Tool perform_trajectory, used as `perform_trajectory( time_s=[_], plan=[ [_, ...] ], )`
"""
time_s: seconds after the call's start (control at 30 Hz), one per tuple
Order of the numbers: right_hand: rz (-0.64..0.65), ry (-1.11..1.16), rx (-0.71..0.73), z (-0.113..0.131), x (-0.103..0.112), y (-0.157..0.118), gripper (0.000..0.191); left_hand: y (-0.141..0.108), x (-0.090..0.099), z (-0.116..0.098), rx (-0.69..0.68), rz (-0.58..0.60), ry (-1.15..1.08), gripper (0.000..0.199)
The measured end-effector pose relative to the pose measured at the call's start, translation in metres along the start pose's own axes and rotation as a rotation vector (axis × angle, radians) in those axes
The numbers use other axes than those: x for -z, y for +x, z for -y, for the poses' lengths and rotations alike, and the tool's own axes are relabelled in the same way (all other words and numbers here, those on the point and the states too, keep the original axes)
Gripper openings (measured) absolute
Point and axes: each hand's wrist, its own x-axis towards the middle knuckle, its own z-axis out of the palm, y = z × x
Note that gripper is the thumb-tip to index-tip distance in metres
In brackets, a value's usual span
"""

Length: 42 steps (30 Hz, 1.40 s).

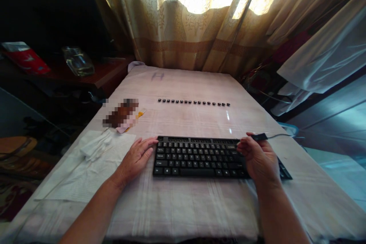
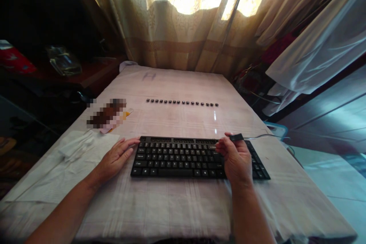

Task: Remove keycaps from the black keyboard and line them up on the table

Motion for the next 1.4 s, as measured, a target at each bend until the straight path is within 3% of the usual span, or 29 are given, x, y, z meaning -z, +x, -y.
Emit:
perform_trajectory(
  time_s=[0.23, 0.4, 0.53, 0.8, 0.93, 1.13, 1.4],
  plan=[
    [0.173, -0.077, -0.139, -0.001, -0.033, -0.014, 0.037, 0.012, 0.009, -0.003, 0.057, -0.065, -0.063, 0.036],
    [0.289, -0.111, -0.244, -0.002, -0.049, -0.01, 0.043, 0.04, 0.027, -0.001, -0.004, -0.047, 0.01, 0.036],
    [0.29, -0.118, -0.242, -0.001, -0.056, -0.001, 0.042, 0.064, 0.026, 0.006, -0.049, -0.08, 0.042, 0.033],
    [0.309, -0.057, -0.203, -0.016, -0.053, 0.011, 0.034, 0.068, 0.003, 0.024, -0.013, -0.15, -0.077, 0.028],
    [0.342, -0.066, -0.229, -0.018, -0.051, 0.011, 0.033, 0.066, 0.007, 0.026, -0.005, -0.108, -0.14, 0.027],
    [0.325, -0.045, -0.238, -0.011, -0.048, 0.015, 0.03, 0.067, 0.013, 0.022, -0.114, -0.011, -0.098, 0.022],
    [0.305, 0.112, -0.256, -0.001, -0.04, 0.021, 0.023, 0.068, 0.015, 0.021, -0.143, 0.018, -0.076, 0.025]
  ],
)
